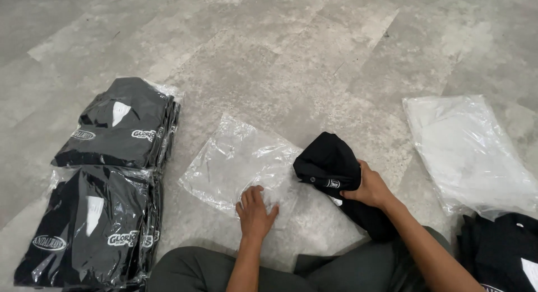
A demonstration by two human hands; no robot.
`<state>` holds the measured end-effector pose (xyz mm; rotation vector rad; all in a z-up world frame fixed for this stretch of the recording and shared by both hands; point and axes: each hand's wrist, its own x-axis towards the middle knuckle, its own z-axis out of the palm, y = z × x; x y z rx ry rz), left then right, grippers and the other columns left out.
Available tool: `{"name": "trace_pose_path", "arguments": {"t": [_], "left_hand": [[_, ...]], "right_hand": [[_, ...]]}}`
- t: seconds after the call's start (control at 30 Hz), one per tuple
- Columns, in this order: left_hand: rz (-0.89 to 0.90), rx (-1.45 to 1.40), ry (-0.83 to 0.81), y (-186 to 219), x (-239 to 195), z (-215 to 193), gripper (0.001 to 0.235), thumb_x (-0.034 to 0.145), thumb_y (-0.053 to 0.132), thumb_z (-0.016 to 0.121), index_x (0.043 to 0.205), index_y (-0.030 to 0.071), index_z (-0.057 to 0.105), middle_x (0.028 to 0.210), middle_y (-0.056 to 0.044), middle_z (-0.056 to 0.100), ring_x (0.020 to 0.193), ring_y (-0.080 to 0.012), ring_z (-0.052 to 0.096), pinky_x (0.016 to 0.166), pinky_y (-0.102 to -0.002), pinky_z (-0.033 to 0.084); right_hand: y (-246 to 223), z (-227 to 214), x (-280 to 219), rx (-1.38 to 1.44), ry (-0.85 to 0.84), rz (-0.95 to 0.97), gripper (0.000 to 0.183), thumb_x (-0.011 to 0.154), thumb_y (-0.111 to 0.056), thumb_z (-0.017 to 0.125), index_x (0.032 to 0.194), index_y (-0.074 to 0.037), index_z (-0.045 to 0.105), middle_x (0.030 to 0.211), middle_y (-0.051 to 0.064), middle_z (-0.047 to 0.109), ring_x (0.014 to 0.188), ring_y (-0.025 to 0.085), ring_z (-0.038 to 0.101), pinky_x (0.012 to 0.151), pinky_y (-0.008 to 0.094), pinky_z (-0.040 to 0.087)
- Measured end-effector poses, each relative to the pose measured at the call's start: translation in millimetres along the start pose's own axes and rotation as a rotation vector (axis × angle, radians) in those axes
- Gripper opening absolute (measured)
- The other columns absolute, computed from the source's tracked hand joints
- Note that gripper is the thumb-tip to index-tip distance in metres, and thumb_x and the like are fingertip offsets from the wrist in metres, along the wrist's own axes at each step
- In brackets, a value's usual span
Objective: The person sits on the floor and folds black shirts, then places them into clear plastic bags. They smooth the shirts and seal the bags before stacking them with other packaged items.
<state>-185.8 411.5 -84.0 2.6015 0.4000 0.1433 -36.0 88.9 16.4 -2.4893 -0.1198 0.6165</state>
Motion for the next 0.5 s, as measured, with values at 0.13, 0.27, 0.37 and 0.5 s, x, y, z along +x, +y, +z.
{"name": "trace_pose_path", "arguments": {"t": [0.13, 0.27, 0.37, 0.5], "left_hand": [[-0.095, -0.033, -0.24, 10, 25, -29, 0.042, 0.101, 0.04, 0.069, 0.128, 0.017, 0.047, 0.148, -0.011, 0.045, 0.15, -0.0314, 0.033, 0.12, -0.063, 0.028], [-0.038, 0.006, -0.174, 4, 35, -26, 0.022, 0.101, 0.036, 0.069, 0.11, 0.016, 0.061, 0.152, -0.011, 0.045, 0.151, -0.0327, 0.033, 0.118, -0.063, 0.029], [-0.007, 0.001, -0.123, 3, 41, -20, 0.018, 0.103, 0.034, 0.066, 0.105, 0.017, 0.064, 0.149, -0.01, 0.049, 0.15, -0.0332, 0.035, 0.117, -0.064, 0.029], [0.008, -0.034, 0.0, 6, 47, -25, 0.018, 0.107, 0.034, 0.062, 0.103, 0.018, 0.069, 0.145, -0.007, 0.056, 0.148, -0.0325, 0.039, 0.119, -0.067, 0.025]], "right_hand": [[-38, -16, -34, 0.097, -0.033, -0.003, 0.105, 0.067, -0.028, 0.096, 0.153, -0.005, 0.039, 0.133, 0.03, 0.069, 0.128, 0.048, 0.064, 0.109, 0.061, 0.054], [-62, -12, -48, 0.071, -0.021, -0.089, 0.097, 0.073, -0.015, 0.086, 0.154, -0.015, 0.033, 0.126, 0.025, 0.073, 0.12, 0.044, 0.07, 0.1, 0.058, 0.059], [-81, -6, -54, 0.011, -0.023, -0.092, 0.095, 0.076, -0.014, 0.082, 0.156, -0.016, 0.031, 0.122, 0.026, 0.075, 0.113, 0.044, 0.073, 0.094, 0.057, 0.06], [-109, -4, -61, -0.032, -0.014, -0.008, 0.096, 0.079, -0.018, 0.08, 0.159, -0.015, 0.028, 0.116, 0.028, 0.077, 0.107, 0.041, 0.076, 0.089, 0.053, 0.061]]}}
